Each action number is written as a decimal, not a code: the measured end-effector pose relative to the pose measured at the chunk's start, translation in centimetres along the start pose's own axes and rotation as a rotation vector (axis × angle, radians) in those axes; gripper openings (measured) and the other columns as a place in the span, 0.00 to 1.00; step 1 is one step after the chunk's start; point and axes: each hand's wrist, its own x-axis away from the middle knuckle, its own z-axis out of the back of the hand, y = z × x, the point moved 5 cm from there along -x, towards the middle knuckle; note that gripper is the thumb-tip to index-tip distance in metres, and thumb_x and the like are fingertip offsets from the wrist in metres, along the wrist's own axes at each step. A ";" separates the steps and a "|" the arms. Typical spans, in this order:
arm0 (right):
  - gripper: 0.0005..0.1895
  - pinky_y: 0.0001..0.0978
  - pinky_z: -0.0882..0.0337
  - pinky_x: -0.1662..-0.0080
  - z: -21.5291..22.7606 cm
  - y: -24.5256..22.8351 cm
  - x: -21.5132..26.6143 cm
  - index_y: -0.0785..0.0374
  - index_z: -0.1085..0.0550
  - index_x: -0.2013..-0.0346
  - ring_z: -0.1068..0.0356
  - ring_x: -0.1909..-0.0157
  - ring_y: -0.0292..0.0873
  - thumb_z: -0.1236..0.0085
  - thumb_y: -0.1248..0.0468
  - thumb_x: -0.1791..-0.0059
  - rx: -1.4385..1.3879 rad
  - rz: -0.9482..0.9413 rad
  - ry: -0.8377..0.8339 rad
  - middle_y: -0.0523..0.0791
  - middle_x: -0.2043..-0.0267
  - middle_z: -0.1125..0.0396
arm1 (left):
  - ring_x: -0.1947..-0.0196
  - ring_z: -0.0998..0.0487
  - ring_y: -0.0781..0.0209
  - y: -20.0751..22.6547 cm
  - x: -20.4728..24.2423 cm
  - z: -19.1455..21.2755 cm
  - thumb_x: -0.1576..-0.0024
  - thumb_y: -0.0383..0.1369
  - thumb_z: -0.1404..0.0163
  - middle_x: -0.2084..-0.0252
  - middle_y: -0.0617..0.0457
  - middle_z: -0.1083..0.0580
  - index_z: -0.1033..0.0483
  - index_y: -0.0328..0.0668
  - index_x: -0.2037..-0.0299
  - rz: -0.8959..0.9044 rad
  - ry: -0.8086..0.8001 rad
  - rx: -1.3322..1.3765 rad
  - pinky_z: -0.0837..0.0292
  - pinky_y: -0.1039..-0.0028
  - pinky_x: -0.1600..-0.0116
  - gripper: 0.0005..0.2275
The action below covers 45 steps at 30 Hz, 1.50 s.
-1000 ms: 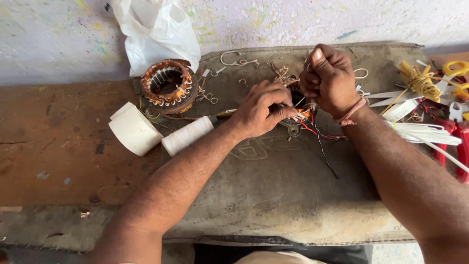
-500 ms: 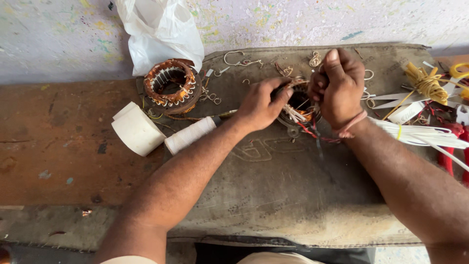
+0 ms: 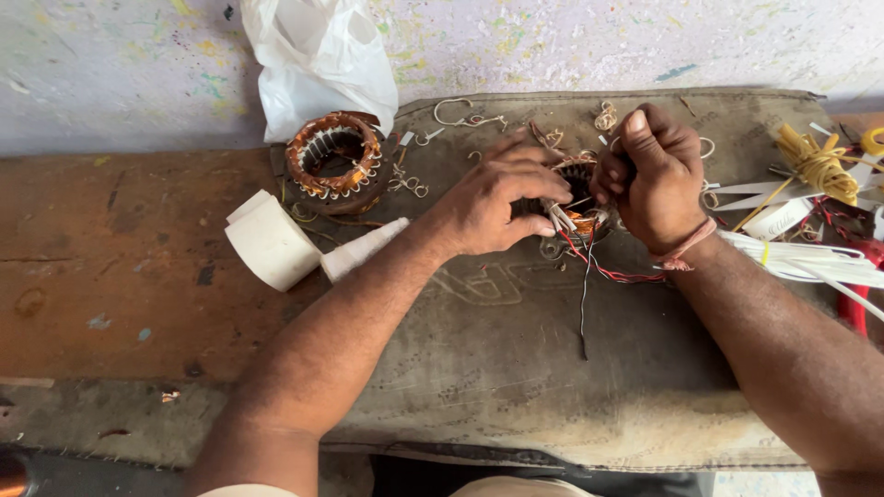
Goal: The person winds a white string around a copper-wound stator coil, repeatedly pulling the string through the coil's slots and tightening it to secure the windings. The person uses both hands to manipulate the string and the coil on a workbench.
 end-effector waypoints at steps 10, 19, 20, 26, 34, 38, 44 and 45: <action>0.18 0.34 0.35 0.71 0.5 0.6 -0.2 0.61 0.36 0.68 0.44 0.76 0.37 0.52 0.57 0.37 -0.009 0.019 -0.039 0.43 0.77 0.44 | 0.42 0.21 0.52 0.1 -0.2 -0.1 0.48 0.30 0.34 0.54 0.52 0.19 0.19 0.40 0.60 -0.052 0.074 0.159 0.31 0.59 0.31 0.09; 0.17 0.37 0.30 0.69 0.3 0.0 0.0 0.61 0.35 0.68 0.39 0.74 0.38 0.51 0.58 0.37 -0.003 0.042 -0.053 0.44 0.75 0.40 | 0.63 0.23 0.57 0.5 -0.9 -0.9 0.46 0.27 0.37 0.69 0.54 0.25 0.27 0.37 0.70 0.022 0.048 0.184 0.28 0.62 0.46 0.09; 0.17 0.37 0.29 0.67 0.1 -0.3 0.0 0.62 0.34 0.67 0.38 0.73 0.38 0.51 0.58 0.37 0.015 0.059 -0.062 0.45 0.75 0.39 | 0.65 0.24 0.58 0.5 -1.0 -0.9 0.47 0.27 0.36 0.70 0.54 0.25 0.27 0.38 0.72 0.030 0.046 0.162 0.29 0.62 0.46 0.10; 0.13 0.30 0.25 0.61 -2.5 -4.6 2.1 0.64 0.33 0.64 0.27 0.67 0.38 0.49 0.62 0.37 0.543 0.365 -0.236 0.45 0.66 0.27 | 0.60 0.26 0.57 0.1 -1.4 -1.0 0.51 0.29 0.34 0.69 0.57 0.25 0.26 0.40 0.74 0.105 0.030 0.132 0.31 0.63 0.51 0.10; 0.04 0.36 0.34 0.73 -7.8 -5.9 8.2 0.65 0.24 0.67 0.33 0.79 0.41 0.40 0.69 0.47 1.103 0.252 0.012 0.47 0.78 0.31 | 0.60 0.24 0.58 -0.4 -1.4 -0.9 0.50 0.30 0.33 0.69 0.56 0.25 0.27 0.39 0.73 -0.016 0.096 0.179 0.32 0.61 0.44 0.12; 0.06 0.44 0.28 0.57 -10.6 -4.5 10.7 0.65 0.29 0.70 0.27 0.60 0.52 0.39 0.71 0.57 1.307 0.605 -0.201 0.50 0.66 0.29 | 0.57 0.23 0.57 -1.3 -1.1 -1.3 0.53 0.28 0.35 0.67 0.56 0.23 0.25 0.39 0.71 0.001 0.119 0.204 0.31 0.63 0.43 0.09; 0.10 0.46 0.28 0.53 -11.2 -3.0 11.3 0.67 0.30 0.70 0.27 0.57 0.54 0.36 0.66 0.58 1.538 0.737 -0.306 0.51 0.65 0.30 | 0.57 0.22 0.58 -1.8 -0.7 -1.4 0.52 0.26 0.35 0.66 0.56 0.21 0.21 0.39 0.69 0.066 0.063 0.218 0.26 0.67 0.47 0.07; 0.10 0.45 0.27 0.52 -11.3 -3.1 11.4 0.67 0.31 0.69 0.26 0.56 0.54 0.37 0.67 0.58 1.556 0.761 -0.291 0.52 0.64 0.30 | 0.56 0.21 0.58 -1.6 -0.8 -1.4 0.52 0.26 0.35 0.65 0.55 0.21 0.21 0.39 0.69 0.052 0.069 0.235 0.26 0.68 0.48 0.07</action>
